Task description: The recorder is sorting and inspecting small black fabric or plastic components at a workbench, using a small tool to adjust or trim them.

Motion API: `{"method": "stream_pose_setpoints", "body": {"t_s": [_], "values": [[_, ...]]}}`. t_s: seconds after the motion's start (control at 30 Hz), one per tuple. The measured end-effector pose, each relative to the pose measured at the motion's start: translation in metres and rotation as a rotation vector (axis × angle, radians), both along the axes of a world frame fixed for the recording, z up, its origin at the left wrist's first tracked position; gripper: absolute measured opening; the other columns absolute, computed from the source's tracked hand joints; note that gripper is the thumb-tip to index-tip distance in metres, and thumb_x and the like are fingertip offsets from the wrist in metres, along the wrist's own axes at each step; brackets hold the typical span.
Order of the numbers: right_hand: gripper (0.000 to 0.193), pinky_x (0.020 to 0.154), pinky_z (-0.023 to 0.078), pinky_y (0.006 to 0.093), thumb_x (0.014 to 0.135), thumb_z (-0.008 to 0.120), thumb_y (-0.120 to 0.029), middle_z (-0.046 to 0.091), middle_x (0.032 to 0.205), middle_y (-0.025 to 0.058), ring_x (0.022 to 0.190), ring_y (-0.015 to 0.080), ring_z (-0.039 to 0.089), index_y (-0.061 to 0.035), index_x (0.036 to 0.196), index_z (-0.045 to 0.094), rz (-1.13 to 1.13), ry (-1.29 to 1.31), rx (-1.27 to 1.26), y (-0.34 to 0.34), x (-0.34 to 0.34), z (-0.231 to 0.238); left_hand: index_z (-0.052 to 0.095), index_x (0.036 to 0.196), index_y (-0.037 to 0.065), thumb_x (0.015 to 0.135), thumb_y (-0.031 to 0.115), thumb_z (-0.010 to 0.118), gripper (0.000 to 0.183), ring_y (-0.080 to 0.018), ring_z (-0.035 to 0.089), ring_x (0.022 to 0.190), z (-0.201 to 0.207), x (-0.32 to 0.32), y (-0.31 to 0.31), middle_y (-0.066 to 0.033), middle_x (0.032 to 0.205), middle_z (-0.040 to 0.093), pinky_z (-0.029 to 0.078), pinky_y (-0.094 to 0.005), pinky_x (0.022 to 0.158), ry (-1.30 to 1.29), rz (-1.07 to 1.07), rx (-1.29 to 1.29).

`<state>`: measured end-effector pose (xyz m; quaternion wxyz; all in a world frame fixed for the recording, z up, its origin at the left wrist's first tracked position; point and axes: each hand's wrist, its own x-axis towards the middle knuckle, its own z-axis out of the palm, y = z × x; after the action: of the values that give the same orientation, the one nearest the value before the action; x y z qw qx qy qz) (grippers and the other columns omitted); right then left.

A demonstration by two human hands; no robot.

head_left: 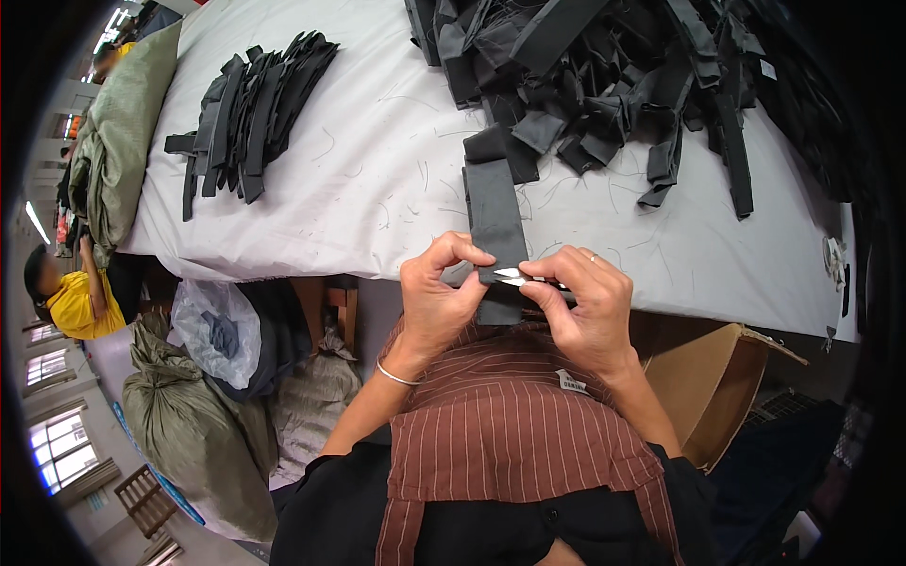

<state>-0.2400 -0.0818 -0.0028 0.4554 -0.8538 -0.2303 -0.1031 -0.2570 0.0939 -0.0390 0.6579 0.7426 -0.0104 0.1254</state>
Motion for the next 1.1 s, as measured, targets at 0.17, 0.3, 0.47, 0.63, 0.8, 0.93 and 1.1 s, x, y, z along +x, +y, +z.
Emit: {"method": "stream_pose_setpoints", "body": {"t_s": [0.17, 0.3, 0.47, 0.63, 0.8, 0.93, 1.1], "values": [[0.012, 0.055, 0.041, 0.032, 0.073, 0.074, -0.013, 0.062, 0.069, 0.0022, 0.06, 0.0208, 0.056, -0.009, 0.081, 0.066, -0.015, 0.009, 0.002, 0.001, 0.0, -0.001, 0.063, 0.08, 0.0, 0.07, -0.009, 0.067, 0.015, -0.0112, 0.061, 0.076, 0.0, 0.0, -0.001, -0.0057, 0.078, 0.063, 0.048, -0.023, 0.075, 0.001, 0.012, -0.001], [0.01, 0.056, 0.043, 0.031, 0.075, 0.073, -0.009, 0.065, 0.072, 0.0041, 0.061, 0.0208, 0.059, -0.0071, 0.082, 0.066, -0.078, 0.181, 0.086, -0.012, 0.002, -0.001, 0.062, 0.08, -0.001, 0.07, -0.011, 0.066, 0.015, -0.0111, 0.061, 0.078, -0.001, -0.001, 0.002, -0.0057, 0.079, 0.063, 0.048, -0.0232, 0.076, 0.006, -0.001, -0.03], [0.011, 0.057, 0.045, 0.0307, 0.076, 0.072, -0.009, 0.065, 0.075, 0.0074, 0.064, 0.022, 0.061, -0.0043, 0.085, 0.067, -0.008, 0.255, 0.19, -0.023, 0.005, -0.001, 0.061, 0.081, -0.001, 0.072, -0.012, 0.064, 0.015, -0.0109, 0.061, 0.083, -0.001, 0.0, 0.005, -0.0053, 0.086, 0.064, 0.048, -0.0235, 0.08, 0.05, -0.028, -0.136], [0.013, 0.063, 0.045, 0.0289, 0.075, 0.07, -0.004, 0.065, 0.076, 0.0091, 0.068, 0.0196, 0.06, -0.001, 0.087, 0.066, 0.09, 0.27, 0.084, -0.02, 0.006, 0.004, 0.06, 0.081, 0.0, 0.074, -0.012, 0.065, 0.015, -0.0099, 0.06, 0.084, 0.001, 0.001, 0.004, -0.0043, 0.086, 0.063, 0.048, -0.023, 0.08, 0.084, -0.062, -0.203], [0.014, 0.064, 0.045, 0.0294, 0.073, 0.072, -0.003, 0.065, 0.075, 0.009, 0.069, 0.0203, 0.06, -0.0013, 0.086, 0.066, 0.085, 0.227, 0.032, -0.02, 0.007, 0.001, 0.06, 0.08, 0.001, 0.075, -0.012, 0.066, 0.015, -0.0088, 0.059, 0.082, -0.004, 0.001, 0.007, -0.0028, 0.084, 0.061, 0.048, -0.0228, 0.08, 0.066, -0.089, -0.247], [0.012, 0.064, 0.043, 0.0266, 0.076, 0.07, -0.002, 0.065, 0.076, 0.0067, 0.068, 0.0157, 0.057, -0.0022, 0.087, 0.066, 0.091, 0.213, 0.015, -0.023, 0.008, -0.006, 0.06, 0.08, 0.001, 0.075, -0.012, 0.066, 0.014, -0.0085, 0.059, 0.082, -0.004, 0.001, 0.008, -0.0023, 0.084, 0.061, 0.048, -0.0228, 0.079, 0.063, -0.099, -0.236], [0.013, 0.059, 0.04, 0.0244, 0.079, 0.07, -0.006, 0.059, 0.071, 0.0019, 0.063, 0.0101, 0.052, -0.004, 0.091, 0.066, 0.029, 0.428, 0.37, -0.01, 0.011, -0.007, 0.061, 0.079, 0.001, 0.069, -0.013, 0.065, 0.017, -0.0132, 0.06, 0.082, -0.005, 0.0, 0.01, -0.0048, 0.081, 0.061, 0.048, -0.024, 0.077, 0.005, -0.07, -0.123]]}}
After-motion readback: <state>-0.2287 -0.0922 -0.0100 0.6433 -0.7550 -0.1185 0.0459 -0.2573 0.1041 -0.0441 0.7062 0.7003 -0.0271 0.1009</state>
